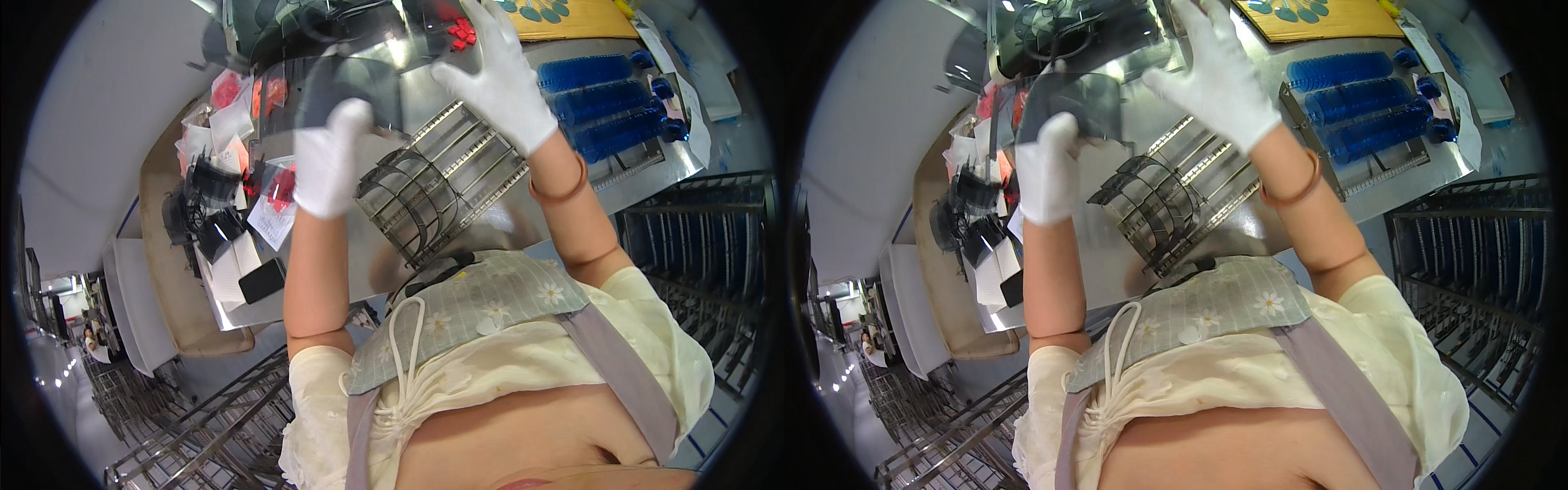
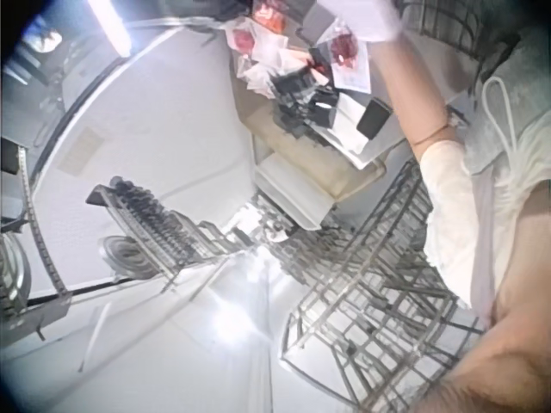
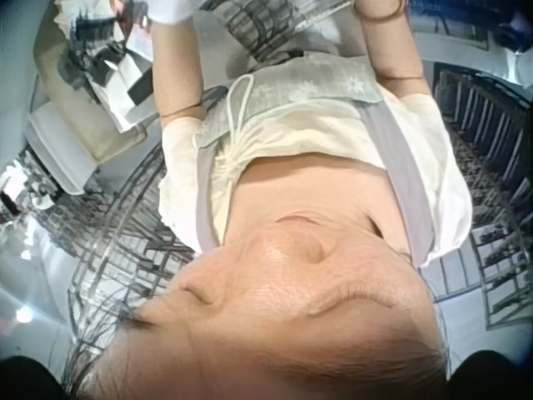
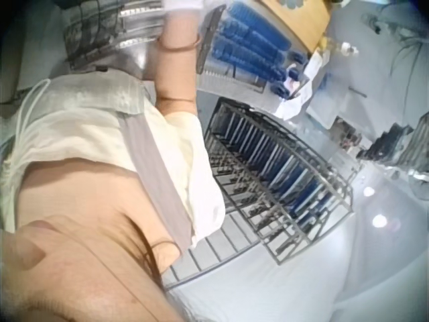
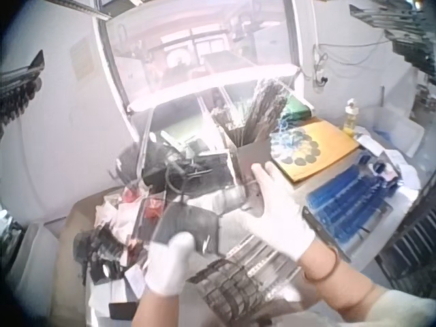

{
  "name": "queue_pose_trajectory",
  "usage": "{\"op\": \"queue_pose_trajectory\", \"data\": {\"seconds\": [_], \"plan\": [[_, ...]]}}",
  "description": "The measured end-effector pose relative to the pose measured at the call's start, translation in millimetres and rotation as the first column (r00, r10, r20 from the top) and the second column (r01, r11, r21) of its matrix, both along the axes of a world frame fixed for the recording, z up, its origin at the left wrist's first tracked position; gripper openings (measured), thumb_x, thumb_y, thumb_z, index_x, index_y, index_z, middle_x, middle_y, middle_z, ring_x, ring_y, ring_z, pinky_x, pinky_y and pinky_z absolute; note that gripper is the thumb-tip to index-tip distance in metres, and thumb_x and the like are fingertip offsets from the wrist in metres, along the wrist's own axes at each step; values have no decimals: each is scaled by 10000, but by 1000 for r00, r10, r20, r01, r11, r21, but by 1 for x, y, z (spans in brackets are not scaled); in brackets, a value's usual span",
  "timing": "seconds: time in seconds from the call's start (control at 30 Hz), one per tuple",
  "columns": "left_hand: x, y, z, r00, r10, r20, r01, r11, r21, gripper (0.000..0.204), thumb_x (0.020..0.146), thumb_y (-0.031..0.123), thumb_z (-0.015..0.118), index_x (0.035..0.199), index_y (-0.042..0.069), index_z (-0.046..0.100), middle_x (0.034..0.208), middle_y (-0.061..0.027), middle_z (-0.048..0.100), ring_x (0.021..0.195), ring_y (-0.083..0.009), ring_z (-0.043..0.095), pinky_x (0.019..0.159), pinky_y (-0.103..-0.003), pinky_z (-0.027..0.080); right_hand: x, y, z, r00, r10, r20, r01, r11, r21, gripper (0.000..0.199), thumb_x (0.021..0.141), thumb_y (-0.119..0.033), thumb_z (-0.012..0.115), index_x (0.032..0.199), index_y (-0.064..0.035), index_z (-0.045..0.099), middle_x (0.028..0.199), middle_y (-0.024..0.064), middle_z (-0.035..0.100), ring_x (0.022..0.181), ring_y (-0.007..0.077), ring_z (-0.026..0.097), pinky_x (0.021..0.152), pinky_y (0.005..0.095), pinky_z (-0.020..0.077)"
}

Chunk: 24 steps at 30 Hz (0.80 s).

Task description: The person assembles small blue decorative items onto metal racks at a stainless steel workbench. They pick up the blue items, attach them to the racks, and place the completed racks onto a nearby metal shelving unit.

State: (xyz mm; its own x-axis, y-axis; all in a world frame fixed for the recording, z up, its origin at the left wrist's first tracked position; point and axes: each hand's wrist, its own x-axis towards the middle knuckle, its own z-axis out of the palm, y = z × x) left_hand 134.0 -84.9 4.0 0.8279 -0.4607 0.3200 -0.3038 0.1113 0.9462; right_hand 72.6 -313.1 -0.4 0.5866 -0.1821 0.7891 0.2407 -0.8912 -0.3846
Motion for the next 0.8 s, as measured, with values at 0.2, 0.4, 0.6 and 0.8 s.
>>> {"op": "queue_pose_trajectory", "data": {"seconds": [0.2, 0.4, 0.6, 0.8], "plan": [[-51, -22, 34, 881, -81, 467, 31, 993, 114, 866, 715, -17, 772, 1509, 43, 432, 1333, -219, 603, 1195, -324, 591, 1032, -431, 470, 22, 6, 11, 747, 566, -350, -187, 684, 705, 636, 869, -352, 734, 1370, -13, 536, 1193, 235, 642, 1097, 361, 652, 960, 419, 536], [-35, -36, 12, 465, 369, 805, -521, 849, -88, 423, 799, -51, 754, 1176, 121, 669, 1417, -246, 554, 1272, -346, 589, 1073, -398, 462, -20, 52, -17, 920, 280, -274, -331, 930, -161, 412, 857, -337, 722, 1168, -75, 649, 1008, 220, 690, 944, 399, 679, 851, 464, 572], [-61, 2, 31, 812, 576, 94, -430, 700, -570, 459, 999, -7, 624, 1426, 60, 470, 1441, -154, 545, 1258, -233, 592, 1085, -410, 510, -54, -3, -44, 692, 428, -581, -239, 896, 375, 563, 952, -371, 588, 1450, -111, 543, 1285, 277, 614, 1052, 457, 663, 930, 496, 525], [-79, 18, 29, 857, 515, 12, -412, 700, -583, 683, 959, -99, 577, 1534, 178, 332, 1510, -83, 477, 1239, -229, 607, 896, -462, 634, -69, 0, -111, 376, 509, -774, 13, 832, 554, 531, 1052, -394, 419, 1524, -150, 429, 1036, 256, 702, 840, 377, 716, 818, 475, 546]]}}
